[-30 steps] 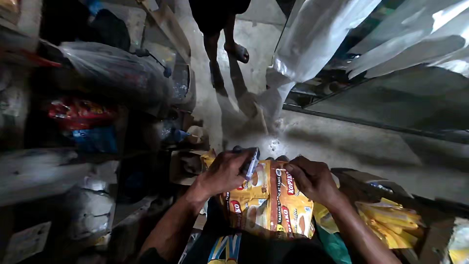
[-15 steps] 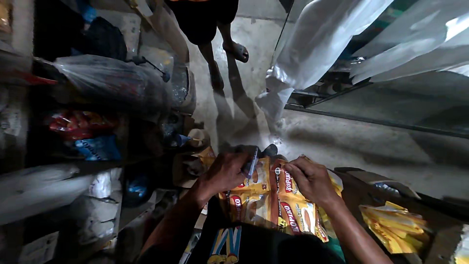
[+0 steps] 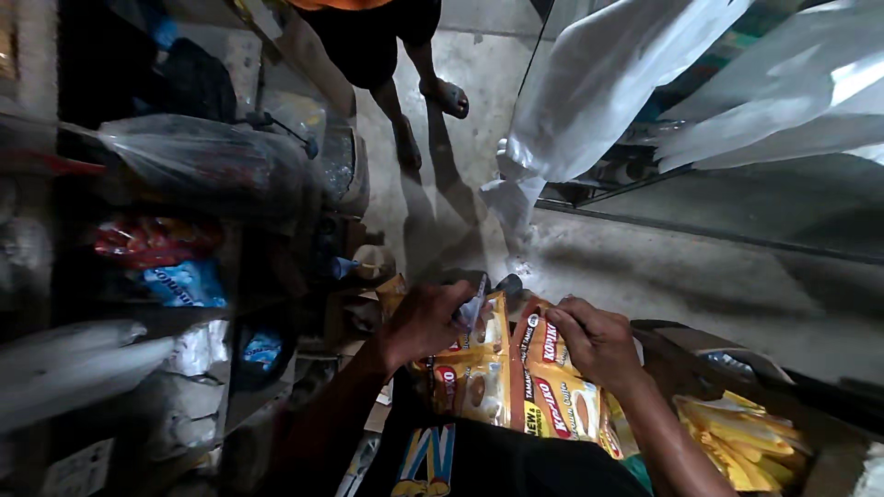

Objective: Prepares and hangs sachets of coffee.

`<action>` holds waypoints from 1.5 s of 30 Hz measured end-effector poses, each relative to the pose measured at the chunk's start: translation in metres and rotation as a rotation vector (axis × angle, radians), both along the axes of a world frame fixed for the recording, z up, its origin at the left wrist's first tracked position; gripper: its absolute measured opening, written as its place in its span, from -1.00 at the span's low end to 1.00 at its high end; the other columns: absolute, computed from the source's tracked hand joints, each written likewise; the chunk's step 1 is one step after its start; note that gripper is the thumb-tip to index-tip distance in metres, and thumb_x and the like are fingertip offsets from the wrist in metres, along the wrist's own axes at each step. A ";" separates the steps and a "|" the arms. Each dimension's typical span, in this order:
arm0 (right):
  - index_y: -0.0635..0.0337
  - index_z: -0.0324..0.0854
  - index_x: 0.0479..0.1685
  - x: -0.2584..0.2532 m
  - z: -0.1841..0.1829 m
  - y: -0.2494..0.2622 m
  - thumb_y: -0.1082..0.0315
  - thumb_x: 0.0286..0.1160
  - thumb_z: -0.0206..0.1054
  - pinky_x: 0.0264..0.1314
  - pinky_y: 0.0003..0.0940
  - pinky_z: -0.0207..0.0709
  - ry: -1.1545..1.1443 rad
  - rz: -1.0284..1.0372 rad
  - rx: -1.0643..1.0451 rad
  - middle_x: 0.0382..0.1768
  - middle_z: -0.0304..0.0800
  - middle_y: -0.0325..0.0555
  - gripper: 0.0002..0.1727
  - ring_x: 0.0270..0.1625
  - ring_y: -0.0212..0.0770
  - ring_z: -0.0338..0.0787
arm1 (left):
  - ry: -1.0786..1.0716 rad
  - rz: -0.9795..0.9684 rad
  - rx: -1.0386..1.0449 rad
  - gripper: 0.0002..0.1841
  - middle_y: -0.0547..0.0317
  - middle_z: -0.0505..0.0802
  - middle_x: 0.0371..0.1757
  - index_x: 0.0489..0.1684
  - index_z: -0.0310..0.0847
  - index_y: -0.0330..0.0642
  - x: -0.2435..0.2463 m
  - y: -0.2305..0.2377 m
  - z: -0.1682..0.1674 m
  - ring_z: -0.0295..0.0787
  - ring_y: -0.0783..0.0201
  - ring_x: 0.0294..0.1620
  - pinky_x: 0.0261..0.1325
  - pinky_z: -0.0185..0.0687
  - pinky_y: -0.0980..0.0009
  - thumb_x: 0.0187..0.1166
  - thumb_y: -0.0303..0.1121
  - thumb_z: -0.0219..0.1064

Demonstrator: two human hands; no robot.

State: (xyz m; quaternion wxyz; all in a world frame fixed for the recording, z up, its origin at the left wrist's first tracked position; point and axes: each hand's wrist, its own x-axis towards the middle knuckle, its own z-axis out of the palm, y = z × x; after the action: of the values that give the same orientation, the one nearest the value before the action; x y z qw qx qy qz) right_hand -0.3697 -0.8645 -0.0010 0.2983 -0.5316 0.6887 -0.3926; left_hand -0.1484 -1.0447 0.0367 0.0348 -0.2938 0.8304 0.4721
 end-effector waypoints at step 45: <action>0.47 0.66 0.22 0.051 0.003 -0.173 0.36 0.75 0.21 0.36 0.07 0.59 -0.172 0.676 0.432 0.09 0.78 0.32 -0.67 0.13 0.13 0.80 | 0.318 0.766 0.034 -0.70 0.00 0.91 -0.02 0.17 0.58 -0.68 0.106 0.030 0.003 0.86 0.43 0.04 0.31 0.74 0.42 0.66 -0.54 0.21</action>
State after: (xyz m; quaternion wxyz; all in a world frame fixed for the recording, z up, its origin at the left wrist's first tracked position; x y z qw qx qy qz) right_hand -0.3189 -1.0371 0.0022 0.5718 -0.6184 0.5143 -0.1617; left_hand -0.0425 -1.0147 0.0399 -0.2673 -0.5044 0.6481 0.5042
